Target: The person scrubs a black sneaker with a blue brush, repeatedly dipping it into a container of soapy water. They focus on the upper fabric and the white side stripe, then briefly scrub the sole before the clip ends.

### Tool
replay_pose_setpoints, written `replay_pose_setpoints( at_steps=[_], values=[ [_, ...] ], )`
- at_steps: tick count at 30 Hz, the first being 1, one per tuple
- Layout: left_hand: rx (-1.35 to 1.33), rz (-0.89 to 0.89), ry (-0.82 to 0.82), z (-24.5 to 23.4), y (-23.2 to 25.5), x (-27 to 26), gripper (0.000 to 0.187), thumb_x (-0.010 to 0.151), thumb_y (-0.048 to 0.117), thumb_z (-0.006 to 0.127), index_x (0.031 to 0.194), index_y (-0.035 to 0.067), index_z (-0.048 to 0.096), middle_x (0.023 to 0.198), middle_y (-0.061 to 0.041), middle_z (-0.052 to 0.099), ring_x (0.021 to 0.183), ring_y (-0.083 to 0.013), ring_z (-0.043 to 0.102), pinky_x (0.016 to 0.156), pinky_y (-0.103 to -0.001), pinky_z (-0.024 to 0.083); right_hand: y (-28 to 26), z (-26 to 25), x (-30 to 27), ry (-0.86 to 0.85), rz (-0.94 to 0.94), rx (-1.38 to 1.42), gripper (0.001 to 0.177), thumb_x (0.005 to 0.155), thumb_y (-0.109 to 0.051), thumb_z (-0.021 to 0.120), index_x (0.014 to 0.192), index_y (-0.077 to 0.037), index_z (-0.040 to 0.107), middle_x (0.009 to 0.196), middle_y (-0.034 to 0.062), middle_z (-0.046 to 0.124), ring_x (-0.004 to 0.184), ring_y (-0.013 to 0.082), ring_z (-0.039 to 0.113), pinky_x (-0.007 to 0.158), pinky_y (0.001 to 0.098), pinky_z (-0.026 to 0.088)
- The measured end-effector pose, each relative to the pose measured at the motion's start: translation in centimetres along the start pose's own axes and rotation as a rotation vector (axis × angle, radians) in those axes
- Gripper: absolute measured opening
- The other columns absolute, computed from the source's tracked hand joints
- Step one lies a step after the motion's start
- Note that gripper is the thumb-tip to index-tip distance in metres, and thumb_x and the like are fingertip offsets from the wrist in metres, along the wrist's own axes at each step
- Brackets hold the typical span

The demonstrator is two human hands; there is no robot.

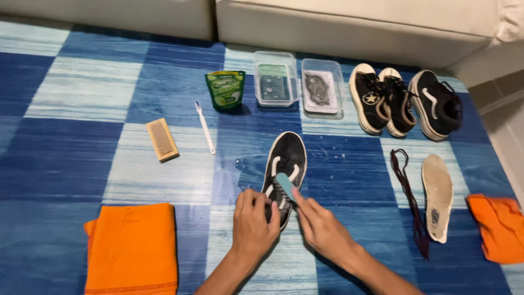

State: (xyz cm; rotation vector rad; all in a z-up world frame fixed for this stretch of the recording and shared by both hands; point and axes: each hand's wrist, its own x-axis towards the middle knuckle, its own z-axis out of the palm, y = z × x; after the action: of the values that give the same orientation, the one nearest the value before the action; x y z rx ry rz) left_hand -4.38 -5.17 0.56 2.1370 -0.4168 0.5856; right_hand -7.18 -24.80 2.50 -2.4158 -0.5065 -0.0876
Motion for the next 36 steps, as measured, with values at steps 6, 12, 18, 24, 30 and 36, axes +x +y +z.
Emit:
replay_pose_setpoints(
  at_steps=[6,12,18,24,30,36],
  values=[
    [0.173,0.004,-0.069,0.6,0.1,-0.8,0.012,0.094,0.015,0.061,0.101,0.008,0.068,0.1,-0.013,0.058,0.085,-0.0365,0.052,0.072,-0.048,0.051,-2.3,1.0,0.1,-0.116,0.262,-0.123,0.066,0.102,-0.013,0.046,0.166,-0.011,0.029,0.107,0.0241,0.062,0.072,0.0566,0.063,0.067,0.068,0.043],
    [0.323,0.005,-0.124,1.1,0.3,-0.7,0.016,0.094,0.017,0.06,0.087,0.003,0.055,0.093,-0.015,0.051,0.084,-0.0345,0.05,0.048,-0.044,0.05,-3.1,2.4,-3.6,-0.28,0.329,-0.256,0.073,0.103,-0.019,0.046,0.169,-0.016,0.015,0.127,0.0205,0.054,0.073,0.0594,0.064,0.073,0.0734,0.044],
    [0.304,-0.2,-0.283,1.6,0.2,-0.8,0.019,0.098,0.023,0.052,0.093,0.005,0.058,0.107,-0.01,0.054,0.1,-0.0329,0.053,0.046,-0.052,0.054,-2.1,3.0,2.4,-0.159,0.273,-0.372,0.067,0.102,-0.015,0.046,0.164,-0.004,0.026,0.104,0.0301,0.059,0.065,0.0557,0.065,0.057,0.07,0.048],
    [0.214,-0.23,-0.248,1.8,0.2,-0.6,0.023,0.097,0.02,0.051,0.09,0.001,0.061,0.121,-0.008,0.057,0.104,-0.0315,0.054,0.053,-0.053,0.053,-4.1,2.9,-3.4,-0.441,0.418,-0.41,0.079,0.098,-0.015,0.043,0.169,-0.011,0.008,0.12,0.0256,0.053,0.069,0.0556,0.067,0.065,0.0701,0.051],
    [0.192,-0.185,-0.272,1.2,0.3,-0.6,0.02,0.099,0.019,0.05,0.09,0.003,0.058,0.125,-0.012,0.057,0.107,-0.0344,0.053,0.058,-0.053,0.054,-1.1,2.7,4.3,-0.224,0.293,-0.482,0.07,0.106,-0.039,0.047,0.164,-0.005,0.027,0.103,0.0284,0.061,0.068,0.0561,0.066,0.059,0.0694,0.049],
    [0.185,-0.144,-0.209,1.9,-0.1,-0.9,0.02,0.098,0.017,0.051,0.087,0.001,0.058,0.123,-0.014,0.059,0.104,-0.0364,0.054,0.064,-0.051,0.054,-3.1,1.3,-1.9,-0.353,0.349,-0.338,0.071,0.103,-0.022,0.044,0.168,-0.016,0.017,0.122,0.0241,0.054,0.07,0.0582,0.064,0.068,0.0725,0.046]
  ],
)
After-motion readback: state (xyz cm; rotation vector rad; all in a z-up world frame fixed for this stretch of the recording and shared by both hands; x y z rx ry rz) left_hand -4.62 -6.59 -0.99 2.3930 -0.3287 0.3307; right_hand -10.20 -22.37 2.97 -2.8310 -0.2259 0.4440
